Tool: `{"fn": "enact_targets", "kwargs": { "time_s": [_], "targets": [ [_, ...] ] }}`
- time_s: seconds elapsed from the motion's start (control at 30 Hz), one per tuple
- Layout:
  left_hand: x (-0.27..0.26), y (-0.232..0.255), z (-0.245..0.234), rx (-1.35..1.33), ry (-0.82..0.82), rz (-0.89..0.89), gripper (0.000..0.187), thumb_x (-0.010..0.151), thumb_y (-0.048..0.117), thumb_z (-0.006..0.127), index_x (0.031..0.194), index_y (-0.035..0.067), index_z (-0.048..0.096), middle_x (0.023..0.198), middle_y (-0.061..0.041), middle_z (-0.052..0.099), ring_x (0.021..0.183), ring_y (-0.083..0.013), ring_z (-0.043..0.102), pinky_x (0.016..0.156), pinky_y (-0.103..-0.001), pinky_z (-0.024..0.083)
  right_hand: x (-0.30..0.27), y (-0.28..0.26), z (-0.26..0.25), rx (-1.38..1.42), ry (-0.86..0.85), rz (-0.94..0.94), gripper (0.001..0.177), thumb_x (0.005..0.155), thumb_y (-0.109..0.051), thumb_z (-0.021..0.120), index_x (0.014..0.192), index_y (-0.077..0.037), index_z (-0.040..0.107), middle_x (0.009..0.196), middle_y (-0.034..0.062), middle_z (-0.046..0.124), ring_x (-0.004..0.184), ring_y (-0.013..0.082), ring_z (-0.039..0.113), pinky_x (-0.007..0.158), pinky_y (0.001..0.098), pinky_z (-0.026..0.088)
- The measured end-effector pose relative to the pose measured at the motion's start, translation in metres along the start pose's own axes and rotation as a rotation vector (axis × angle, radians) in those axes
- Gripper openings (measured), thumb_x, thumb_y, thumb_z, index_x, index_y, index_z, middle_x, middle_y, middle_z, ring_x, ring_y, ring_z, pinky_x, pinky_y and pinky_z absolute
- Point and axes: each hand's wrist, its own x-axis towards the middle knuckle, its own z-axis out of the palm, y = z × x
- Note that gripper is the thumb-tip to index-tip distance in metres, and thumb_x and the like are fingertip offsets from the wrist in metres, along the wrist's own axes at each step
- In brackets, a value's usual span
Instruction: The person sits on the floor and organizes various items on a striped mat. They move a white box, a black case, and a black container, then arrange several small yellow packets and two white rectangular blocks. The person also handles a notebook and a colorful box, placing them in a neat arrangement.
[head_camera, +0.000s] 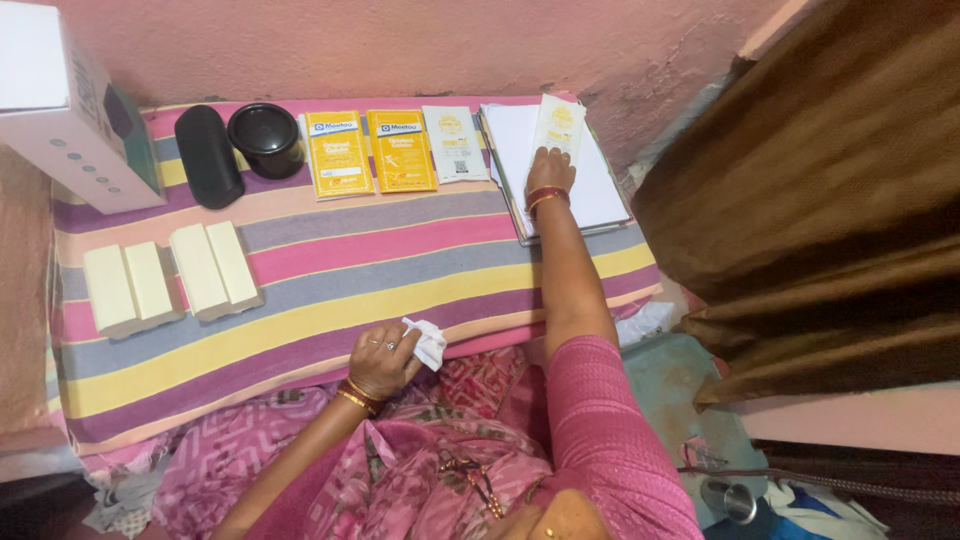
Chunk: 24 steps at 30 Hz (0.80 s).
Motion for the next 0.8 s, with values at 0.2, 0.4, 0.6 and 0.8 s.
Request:
{"fn": "enact_targets", "kwargs": {
  "time_s": [0.2,0.4,0.6,0.8],
  "targets": [
    [0.003,-0.001,0.0,-0.019,-0.011,-0.013,0.043,0.08,0.037,0.077,0.113,0.011,0.069,0.107,-0.009,0.069,0.095,-0.0251,0.065,0.084,-0.042,0.05,-0.006,-0.044,0.013,0.092,0.241,-0.19,0.014,0.091,-0.006,0.057,0.102,-0.009,0.065,0.108,0.012,0.066,0.108,0.0321,0.06,0.089,0.0466,0.05],
    [-0.001,-0.002,0.001,-0.016,-0.012,0.004,0.042,0.081,0.036,0.077,0.114,0.012,0.068,0.107,-0.008,0.068,0.094,-0.0247,0.064,0.083,-0.042,0.049,-0.015,-0.106,0.043,0.024,0.227,-0.449,0.012,0.09,-0.011,0.056,0.098,-0.01,0.064,0.104,0.0107,0.066,0.107,0.0301,0.06,0.086,0.0454,0.048],
    [-0.001,-0.003,0.0,-0.003,0.009,0.033,0.043,0.082,0.036,0.077,0.116,0.011,0.068,0.109,-0.008,0.068,0.094,-0.0247,0.064,0.082,-0.041,0.049,-0.029,-0.124,0.061,-0.025,0.145,-0.427,0.016,0.096,-0.013,0.051,0.103,-0.011,0.065,0.106,0.0091,0.068,0.107,0.0282,0.062,0.089,0.047,0.048],
    [-0.002,-0.002,0.002,0.016,0.017,0.022,0.043,0.081,0.038,0.076,0.115,0.012,0.068,0.109,-0.008,0.068,0.094,-0.024,0.064,0.083,-0.041,0.049,-0.036,-0.13,0.054,-0.085,0.073,-0.421,0.017,0.097,-0.015,0.05,0.106,-0.011,0.064,0.107,0.01,0.068,0.107,0.0288,0.062,0.088,0.0504,0.047]
  ]
}}
